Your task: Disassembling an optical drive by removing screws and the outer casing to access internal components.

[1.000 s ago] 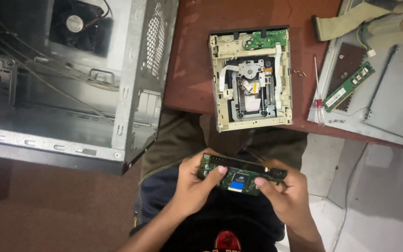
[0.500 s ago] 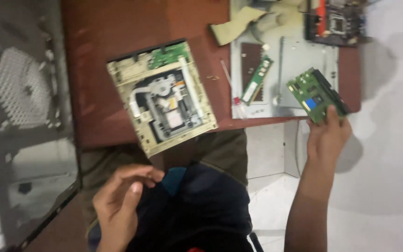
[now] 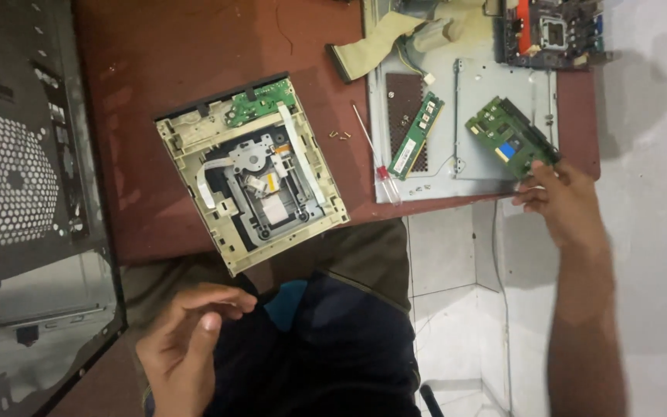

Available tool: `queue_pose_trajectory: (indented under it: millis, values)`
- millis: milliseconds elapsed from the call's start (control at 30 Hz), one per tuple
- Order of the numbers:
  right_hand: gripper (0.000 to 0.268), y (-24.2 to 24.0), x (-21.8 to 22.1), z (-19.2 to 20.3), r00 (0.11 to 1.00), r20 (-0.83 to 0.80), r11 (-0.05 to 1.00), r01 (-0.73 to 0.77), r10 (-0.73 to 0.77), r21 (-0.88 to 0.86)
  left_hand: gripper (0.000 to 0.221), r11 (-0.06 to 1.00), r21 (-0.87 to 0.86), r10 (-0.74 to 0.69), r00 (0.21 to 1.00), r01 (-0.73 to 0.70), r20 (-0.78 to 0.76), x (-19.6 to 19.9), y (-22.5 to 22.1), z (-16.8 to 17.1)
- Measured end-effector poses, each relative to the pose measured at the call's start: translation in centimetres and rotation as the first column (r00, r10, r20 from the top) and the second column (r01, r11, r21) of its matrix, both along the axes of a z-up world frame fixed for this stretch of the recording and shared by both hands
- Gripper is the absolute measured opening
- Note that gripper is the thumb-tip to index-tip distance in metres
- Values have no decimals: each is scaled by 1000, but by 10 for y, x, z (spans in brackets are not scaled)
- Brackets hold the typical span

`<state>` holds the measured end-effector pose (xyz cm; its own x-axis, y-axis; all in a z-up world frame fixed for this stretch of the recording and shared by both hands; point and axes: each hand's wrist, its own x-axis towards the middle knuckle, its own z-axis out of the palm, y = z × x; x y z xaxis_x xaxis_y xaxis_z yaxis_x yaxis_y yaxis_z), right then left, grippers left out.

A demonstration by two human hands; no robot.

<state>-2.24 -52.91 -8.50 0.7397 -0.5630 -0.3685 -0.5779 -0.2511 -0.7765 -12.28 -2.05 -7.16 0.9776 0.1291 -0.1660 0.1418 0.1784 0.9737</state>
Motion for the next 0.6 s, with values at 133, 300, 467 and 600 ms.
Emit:
queue_pose_trajectory:
  millis: [133,300,467,600]
  values:
    - [23,-33,2,-2,981,-124,989,-146,149,38,31,1000,-17,6,999,-5,50,3,-2,2]
    - [27,-62,1,-11,941,-126,949,-308,314,67,31,999,-14,-33,998,33,46,1,1,-1]
    - [26,-36,-6,3,916,-171,880,-398,363,-260,24,996,25,-87,981,84,175,16,8,14]
    - [14,50,-26,9,903,-17,849,-409,428,-334,18,896,441,-164,959,48,231,36,11,30]
